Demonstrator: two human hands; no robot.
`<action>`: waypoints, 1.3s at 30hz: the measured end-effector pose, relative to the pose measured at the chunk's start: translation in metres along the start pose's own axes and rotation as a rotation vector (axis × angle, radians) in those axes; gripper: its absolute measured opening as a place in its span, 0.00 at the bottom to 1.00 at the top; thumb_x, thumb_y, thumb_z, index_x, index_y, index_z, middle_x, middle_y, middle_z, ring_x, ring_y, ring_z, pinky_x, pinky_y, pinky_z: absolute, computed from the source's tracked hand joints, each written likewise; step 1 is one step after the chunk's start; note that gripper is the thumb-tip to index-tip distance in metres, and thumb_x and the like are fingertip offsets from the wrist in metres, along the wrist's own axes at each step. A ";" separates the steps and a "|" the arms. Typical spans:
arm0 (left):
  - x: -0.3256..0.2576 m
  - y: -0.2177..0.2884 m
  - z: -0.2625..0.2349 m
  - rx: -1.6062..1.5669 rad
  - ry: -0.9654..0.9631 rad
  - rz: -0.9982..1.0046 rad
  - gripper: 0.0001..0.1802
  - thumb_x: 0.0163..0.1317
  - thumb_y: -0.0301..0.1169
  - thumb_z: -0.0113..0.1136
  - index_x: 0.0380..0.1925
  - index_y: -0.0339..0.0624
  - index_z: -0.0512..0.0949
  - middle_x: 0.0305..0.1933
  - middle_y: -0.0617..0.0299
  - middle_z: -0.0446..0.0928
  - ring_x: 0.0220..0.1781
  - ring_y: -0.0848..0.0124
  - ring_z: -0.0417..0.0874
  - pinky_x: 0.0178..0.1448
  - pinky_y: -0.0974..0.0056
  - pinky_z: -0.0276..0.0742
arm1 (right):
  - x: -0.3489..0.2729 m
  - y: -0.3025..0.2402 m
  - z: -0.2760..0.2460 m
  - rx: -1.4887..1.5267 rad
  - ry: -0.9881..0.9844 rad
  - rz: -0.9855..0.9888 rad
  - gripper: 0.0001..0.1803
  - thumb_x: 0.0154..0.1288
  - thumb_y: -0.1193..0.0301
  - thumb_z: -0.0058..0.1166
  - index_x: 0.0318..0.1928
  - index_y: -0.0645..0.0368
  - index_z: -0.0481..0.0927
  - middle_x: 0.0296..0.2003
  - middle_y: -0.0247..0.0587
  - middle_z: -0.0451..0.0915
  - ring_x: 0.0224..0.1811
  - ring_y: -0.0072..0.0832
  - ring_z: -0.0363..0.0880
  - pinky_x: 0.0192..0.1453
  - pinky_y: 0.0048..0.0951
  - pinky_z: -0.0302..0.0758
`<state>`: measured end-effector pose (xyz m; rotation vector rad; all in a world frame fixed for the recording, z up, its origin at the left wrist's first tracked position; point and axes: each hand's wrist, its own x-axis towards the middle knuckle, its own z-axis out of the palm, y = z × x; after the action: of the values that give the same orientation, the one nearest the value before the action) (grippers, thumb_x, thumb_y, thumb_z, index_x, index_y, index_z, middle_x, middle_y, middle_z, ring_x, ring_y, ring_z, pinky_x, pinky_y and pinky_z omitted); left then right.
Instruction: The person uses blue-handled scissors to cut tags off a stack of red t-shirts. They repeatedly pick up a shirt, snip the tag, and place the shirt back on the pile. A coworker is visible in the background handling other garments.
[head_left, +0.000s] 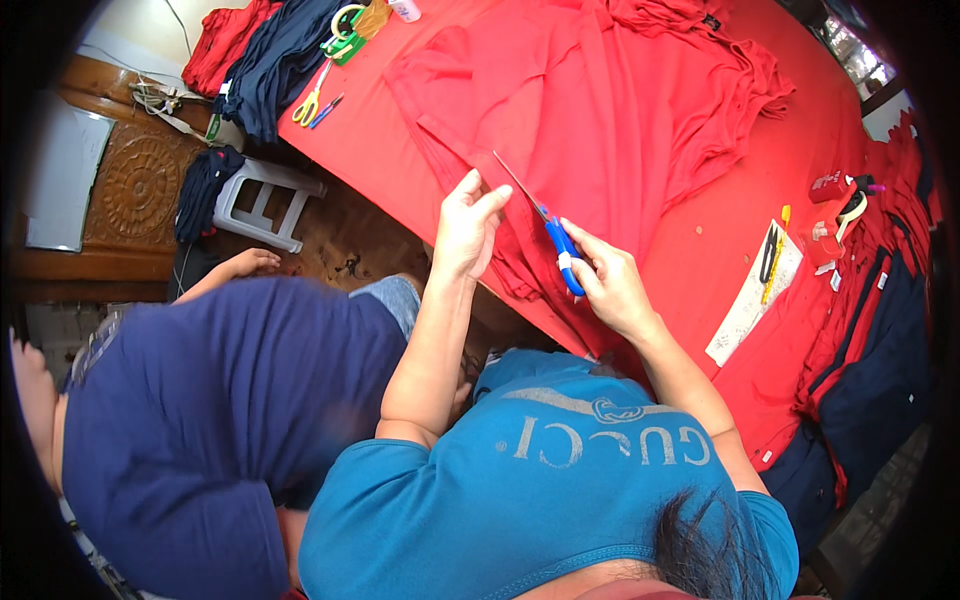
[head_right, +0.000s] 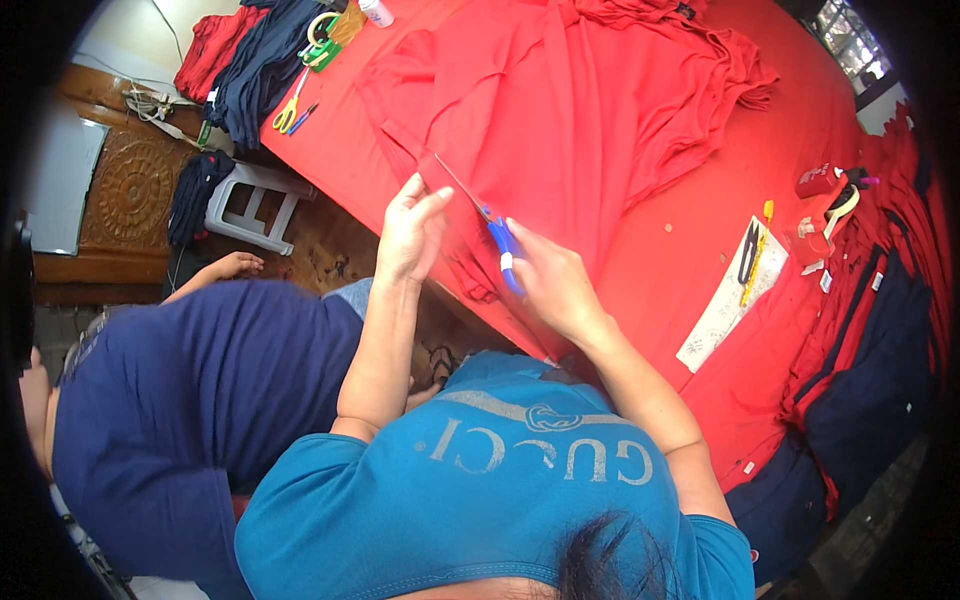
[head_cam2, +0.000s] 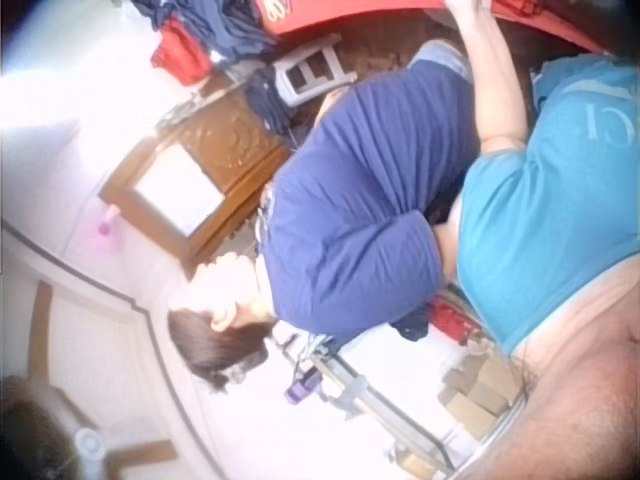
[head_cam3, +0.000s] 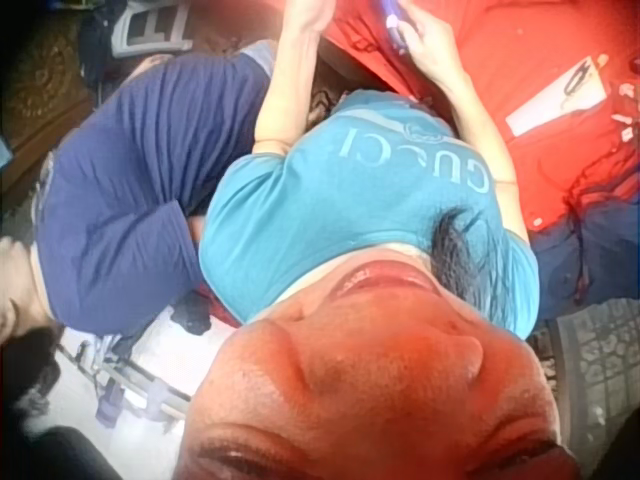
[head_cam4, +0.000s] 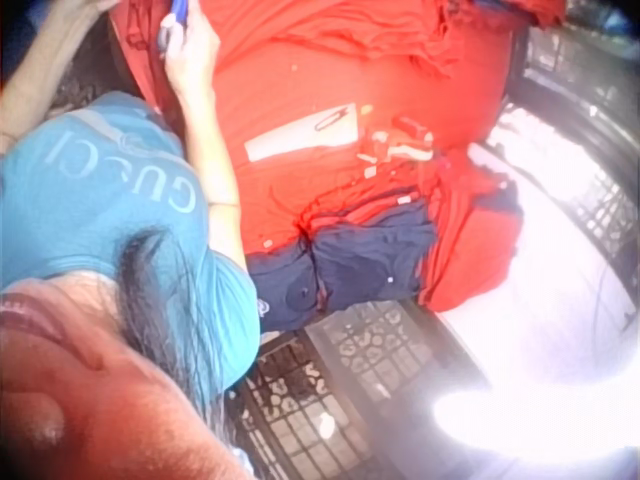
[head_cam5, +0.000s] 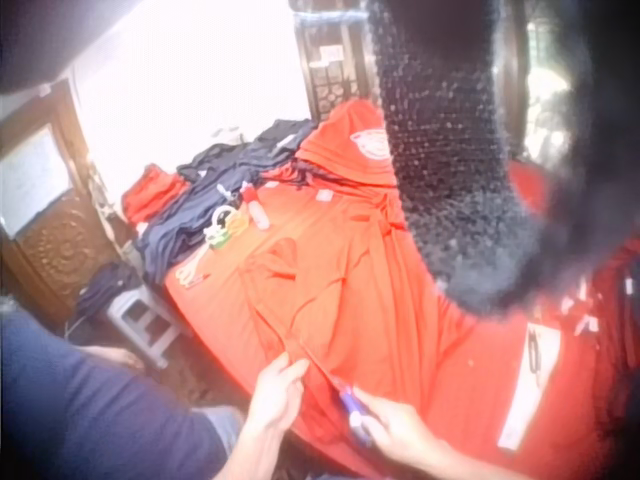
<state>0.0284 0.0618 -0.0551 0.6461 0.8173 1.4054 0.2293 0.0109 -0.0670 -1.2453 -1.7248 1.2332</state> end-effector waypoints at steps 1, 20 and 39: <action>0.003 -0.002 -0.003 -0.051 0.013 0.003 0.13 0.62 0.18 0.57 0.48 0.34 0.74 0.47 0.61 0.77 0.46 0.74 0.78 0.51 0.69 0.74 | -0.001 -0.001 0.000 -0.022 0.007 -0.031 0.28 0.63 0.70 0.50 0.63 0.66 0.67 0.50 0.60 0.76 0.51 0.51 0.77 0.55 0.41 0.74; -0.008 0.021 0.024 0.140 -0.126 0.018 0.24 0.61 0.17 0.56 0.59 0.33 0.69 0.54 0.59 0.77 0.53 0.74 0.77 0.57 0.69 0.73 | 0.000 -0.002 -0.009 0.146 0.046 0.011 0.29 0.64 0.68 0.54 0.64 0.65 0.67 0.52 0.58 0.76 0.55 0.46 0.77 0.58 0.36 0.73; -0.024 0.041 0.032 0.201 -0.233 0.109 0.26 0.59 0.16 0.58 0.59 0.33 0.69 0.54 0.59 0.76 0.53 0.74 0.77 0.60 0.68 0.71 | -0.022 -0.032 -0.002 0.227 0.103 -0.043 0.27 0.65 0.70 0.53 0.63 0.66 0.68 0.46 0.57 0.79 0.47 0.37 0.81 0.53 0.33 0.75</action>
<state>0.0303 0.0435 -0.0007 1.0033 0.7512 1.3247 0.2283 -0.0129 -0.0363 -1.1123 -1.4849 1.2768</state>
